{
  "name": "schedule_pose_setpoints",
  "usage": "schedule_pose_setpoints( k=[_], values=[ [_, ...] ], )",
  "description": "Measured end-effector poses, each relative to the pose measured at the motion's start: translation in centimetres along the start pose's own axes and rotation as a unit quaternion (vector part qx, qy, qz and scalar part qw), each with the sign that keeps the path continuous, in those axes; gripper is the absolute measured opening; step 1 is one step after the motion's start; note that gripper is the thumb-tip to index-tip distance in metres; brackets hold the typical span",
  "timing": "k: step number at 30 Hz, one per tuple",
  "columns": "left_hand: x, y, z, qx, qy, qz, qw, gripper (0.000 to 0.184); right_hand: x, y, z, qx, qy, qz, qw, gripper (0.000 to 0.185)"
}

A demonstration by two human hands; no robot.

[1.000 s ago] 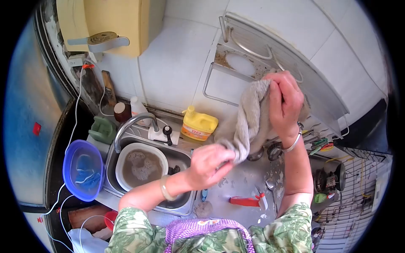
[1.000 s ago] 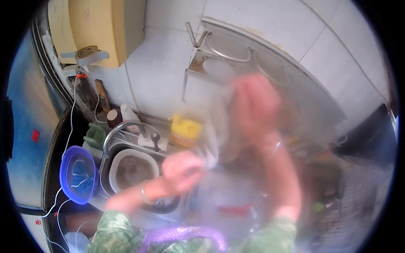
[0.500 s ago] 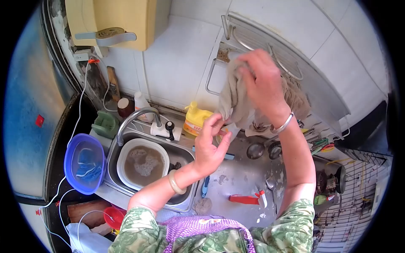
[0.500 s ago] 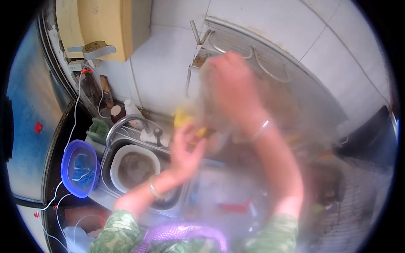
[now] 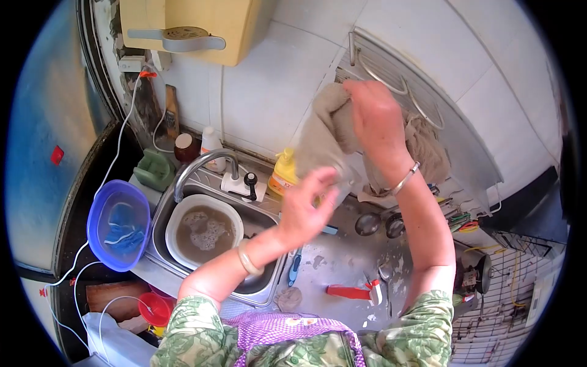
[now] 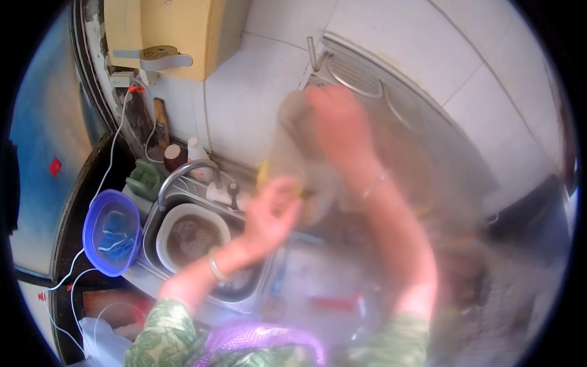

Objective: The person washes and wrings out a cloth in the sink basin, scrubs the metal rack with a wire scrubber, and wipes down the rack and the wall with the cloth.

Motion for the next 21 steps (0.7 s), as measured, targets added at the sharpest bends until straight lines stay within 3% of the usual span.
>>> schedule_pose_setpoints(
  k=[1,4,9,15,18,21],
  values=[
    [0.9,-1.2,0.5,-0.031,-0.044,0.011,0.998,0.042,-0.2,0.0,-0.3,0.005,-0.003,0.015,1.0,0.016],
    [2.4,-2.6,1.1,-0.065,-0.047,0.068,0.994,0.044,-0.5,-0.8,-1.1,-0.013,-0.011,0.038,0.999,0.018],
    [0.5,-0.2,0.4,0.02,-0.008,0.084,0.996,0.047,0.8,-1.7,-1.0,-0.087,-0.02,-0.046,0.995,0.029],
    [-0.3,-0.8,1.3,-0.037,0.012,0.065,0.997,0.044,3.1,-3.7,-0.6,-0.16,-0.13,-0.107,0.973,0.039],
    [-0.5,-0.2,1.6,-0.017,0.029,0.078,0.996,0.042,2.7,-3.4,-0.4,-0.153,-0.121,-0.11,0.975,0.037],
    [-0.7,0.6,1.8,0.016,0.015,0.073,0.997,0.038,2.0,-2.4,0.6,-0.086,-0.035,-0.094,0.991,0.034]
  ],
)
Point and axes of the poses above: each hand's wrist, its own z-axis away from the middle knuckle, its own y-axis out of the back of the hand, x = y × z, the point moved 7 cm from there along -z, towards the middle knuckle, and after that the axes turned 6 degrees about -x, right-handed, at the moved point
